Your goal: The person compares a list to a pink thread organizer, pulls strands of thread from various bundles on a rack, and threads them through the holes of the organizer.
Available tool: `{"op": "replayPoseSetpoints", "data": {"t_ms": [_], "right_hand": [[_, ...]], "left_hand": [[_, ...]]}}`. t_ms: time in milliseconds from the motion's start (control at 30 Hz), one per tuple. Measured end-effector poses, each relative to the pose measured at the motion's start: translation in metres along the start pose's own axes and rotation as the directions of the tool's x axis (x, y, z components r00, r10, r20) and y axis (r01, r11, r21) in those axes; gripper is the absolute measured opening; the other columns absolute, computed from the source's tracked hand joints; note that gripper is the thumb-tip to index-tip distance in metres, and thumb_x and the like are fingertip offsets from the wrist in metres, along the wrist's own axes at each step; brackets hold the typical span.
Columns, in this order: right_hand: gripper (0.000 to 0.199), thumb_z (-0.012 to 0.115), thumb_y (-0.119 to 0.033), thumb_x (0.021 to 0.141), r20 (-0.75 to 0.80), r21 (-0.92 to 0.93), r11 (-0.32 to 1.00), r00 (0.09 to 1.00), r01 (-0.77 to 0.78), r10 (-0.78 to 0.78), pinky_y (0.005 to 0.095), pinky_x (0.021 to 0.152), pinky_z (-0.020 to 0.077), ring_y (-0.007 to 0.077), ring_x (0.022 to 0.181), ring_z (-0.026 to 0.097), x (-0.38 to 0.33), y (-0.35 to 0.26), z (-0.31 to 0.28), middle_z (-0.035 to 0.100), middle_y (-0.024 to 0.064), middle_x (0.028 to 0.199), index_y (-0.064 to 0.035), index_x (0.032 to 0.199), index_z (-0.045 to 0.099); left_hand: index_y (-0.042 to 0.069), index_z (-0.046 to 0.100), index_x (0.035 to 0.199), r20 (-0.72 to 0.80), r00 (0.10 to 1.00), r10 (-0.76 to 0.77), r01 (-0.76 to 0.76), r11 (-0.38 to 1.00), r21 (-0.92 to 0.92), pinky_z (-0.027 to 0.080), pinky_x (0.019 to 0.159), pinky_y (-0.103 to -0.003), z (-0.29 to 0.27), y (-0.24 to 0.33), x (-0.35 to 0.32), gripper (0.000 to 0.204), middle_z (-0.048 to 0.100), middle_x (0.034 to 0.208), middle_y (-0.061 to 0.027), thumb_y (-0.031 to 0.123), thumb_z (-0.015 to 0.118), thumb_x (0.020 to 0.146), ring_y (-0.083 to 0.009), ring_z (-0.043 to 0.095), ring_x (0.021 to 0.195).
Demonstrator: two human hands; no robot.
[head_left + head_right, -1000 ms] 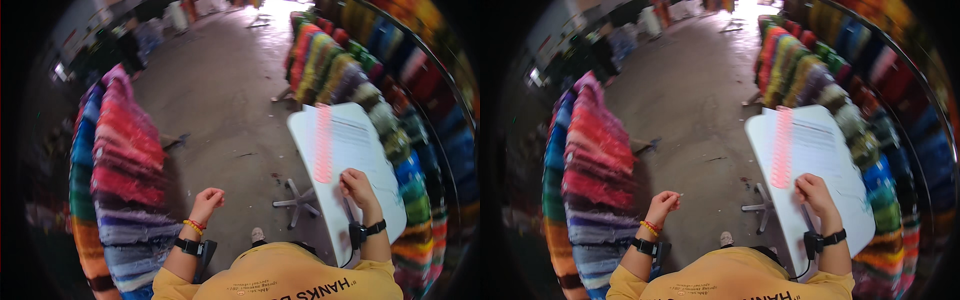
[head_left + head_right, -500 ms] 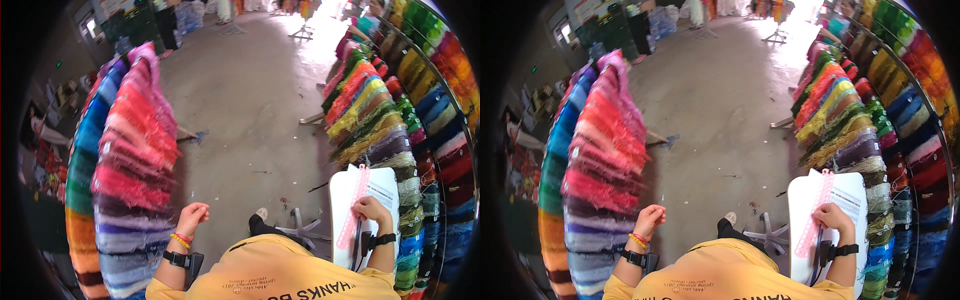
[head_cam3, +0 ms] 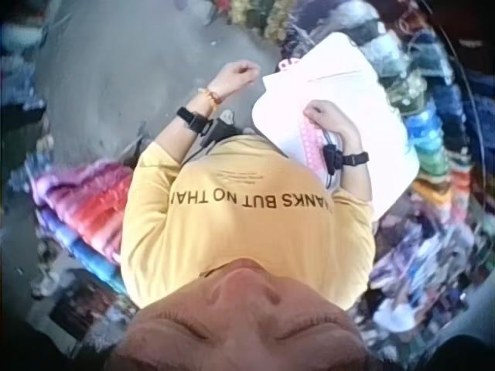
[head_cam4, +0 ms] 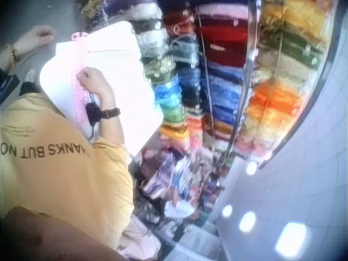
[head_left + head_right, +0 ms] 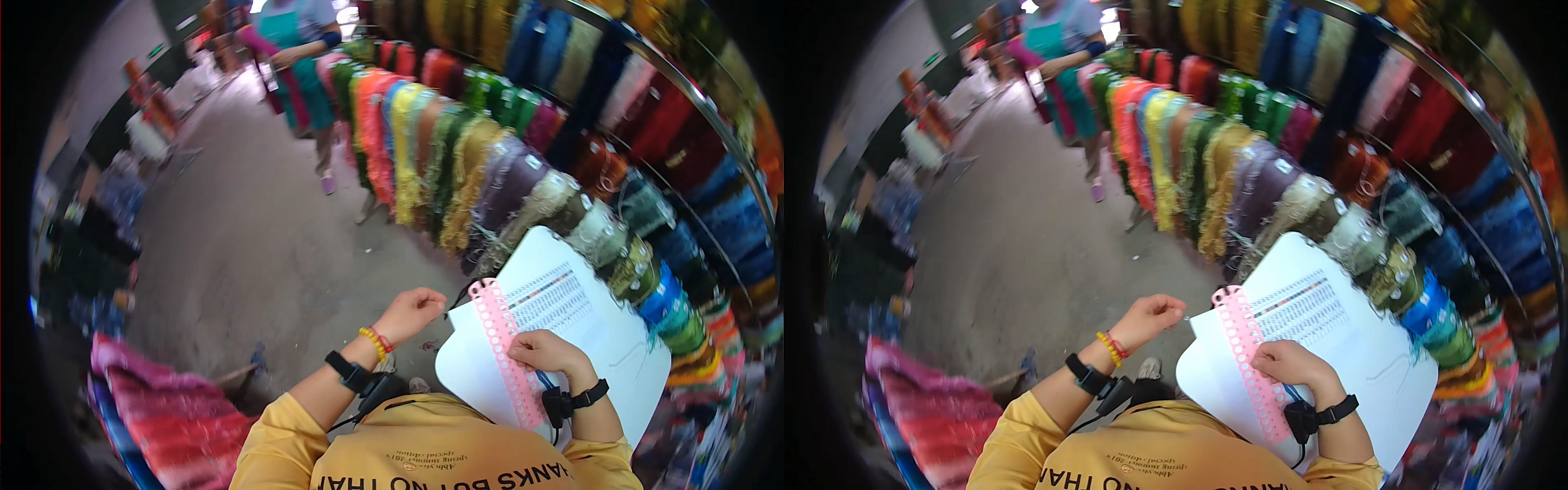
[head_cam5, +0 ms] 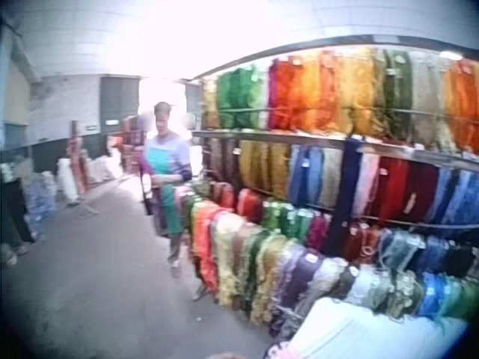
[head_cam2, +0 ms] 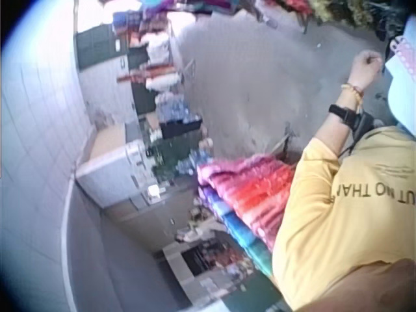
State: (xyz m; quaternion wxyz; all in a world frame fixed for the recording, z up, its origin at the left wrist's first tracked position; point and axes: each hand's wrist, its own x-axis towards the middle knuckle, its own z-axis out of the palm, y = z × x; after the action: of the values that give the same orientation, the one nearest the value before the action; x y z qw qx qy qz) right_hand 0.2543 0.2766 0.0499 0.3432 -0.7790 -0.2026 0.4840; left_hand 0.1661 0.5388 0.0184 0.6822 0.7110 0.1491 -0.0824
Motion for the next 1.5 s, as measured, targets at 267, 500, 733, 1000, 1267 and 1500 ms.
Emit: {"op": "replayPoseSetpoints", "data": {"t_ms": [267, 500, 733, 1000, 1267, 1500], "right_hand": [[0.018, 0.052, -0.018, 0.08, -0.321, -0.2, 0.98, 0.945, 0.004, -0.069, 0.0238, 0.053, 0.0439, 0.0113, 0.058, 0.054, -0.031, -0.029, 0.012, 0.056, 0.0074, 0.065, -0.0012, 0.083, 0.057], [0.011, 0.051, -0.011, 0.08, -0.818, 0.264, 0.958, 0.552, 0.111, 0.161, 0.0225, 0.05, 0.0426, 0.0099, 0.053, 0.052, -0.085, -0.096, 0.003, 0.055, 0.004, 0.063, -0.0009, 0.083, 0.056], [0.014, 0.052, -0.011, 0.078, -0.846, -0.305, 0.952, 0.458, 0.008, -0.275, 0.0322, 0.055, 0.0468, 0.0242, 0.062, 0.058, 0.03, -0.07, 0.032, 0.059, 0.0118, 0.078, -0.0029, 0.09, 0.054], [0.013, 0.05, -0.013, 0.077, -0.772, -0.455, 0.862, 0.581, -0.222, -0.258, 0.037, 0.054, 0.0459, 0.0287, 0.065, 0.058, 0.06, -0.064, 0.046, 0.059, 0.0112, 0.073, -0.0047, 0.086, 0.049], [0.011, 0.044, -0.012, 0.078, -0.725, -0.554, 0.756, 0.649, -0.35, -0.231, 0.0372, 0.046, 0.045, 0.0268, 0.054, 0.057, 0.052, -0.076, 0.048, 0.057, 0.011, 0.064, -0.0034, 0.084, 0.044], [0.008, 0.044, -0.011, 0.077, -0.735, -0.595, 0.711, 0.611, -0.373, -0.294, 0.0333, 0.043, 0.0451, 0.0237, 0.051, 0.057, 0.054, -0.069, 0.052, 0.056, 0.0091, 0.061, -0.0045, 0.082, 0.044]], "left_hand": [[0.003, 0.059, 0.088, 0.337, 0.927, -0.167, 0.186, 0.982, -0.025, 0.039, 0.056, -0.019, 0.028, -0.001, 0.081, 0.02, 0.057, 0.073, 0.0006, 0.022, 0.058, 0.08, -0.0059, 0.05, 0.065], [0.003, 0.057, 0.084, 0.393, 0.9, -0.19, 0.291, 0.932, -0.215, 0.037, 0.053, -0.018, 0.029, 0.003, 0.106, 0.013, 0.056, 0.068, 0.001, 0.016, 0.059, 0.079, -0.005, 0.049, 0.059], [0.001, 0.057, 0.087, 0.456, 0.879, -0.142, 0.286, 0.921, -0.266, 0.037, 0.051, -0.016, 0.034, 0.014, 0.096, 0.013, 0.056, 0.069, -0.0002, 0.01, 0.059, 0.078, -0.0049, 0.049, 0.058], [-0.001, 0.056, 0.09, 0.432, 0.897, -0.097, 0.269, 0.894, -0.358, 0.039, 0.052, -0.017, 0.034, 0.01, 0.083, 0.014, 0.057, 0.07, -0.001, 0.006, 0.057, 0.077, -0.0056, 0.049, 0.059], [-0.002, 0.056, 0.091, 0.435, 0.893, -0.119, 0.301, 0.874, -0.38, 0.041, 0.055, -0.019, 0.042, 0.014, 0.078, 0.016, 0.058, 0.075, -0.0035, 0.004, 0.057, 0.077, -0.0079, 0.05, 0.062], [-0.001, 0.059, 0.093, 0.462, 0.875, -0.145, 0.338, 0.866, -0.37, 0.041, 0.06, -0.02, 0.041, 0.016, 0.075, 0.017, 0.059, 0.079, -0.0033, 0.008, 0.055, 0.079, -0.0073, 0.052, 0.066]]}}
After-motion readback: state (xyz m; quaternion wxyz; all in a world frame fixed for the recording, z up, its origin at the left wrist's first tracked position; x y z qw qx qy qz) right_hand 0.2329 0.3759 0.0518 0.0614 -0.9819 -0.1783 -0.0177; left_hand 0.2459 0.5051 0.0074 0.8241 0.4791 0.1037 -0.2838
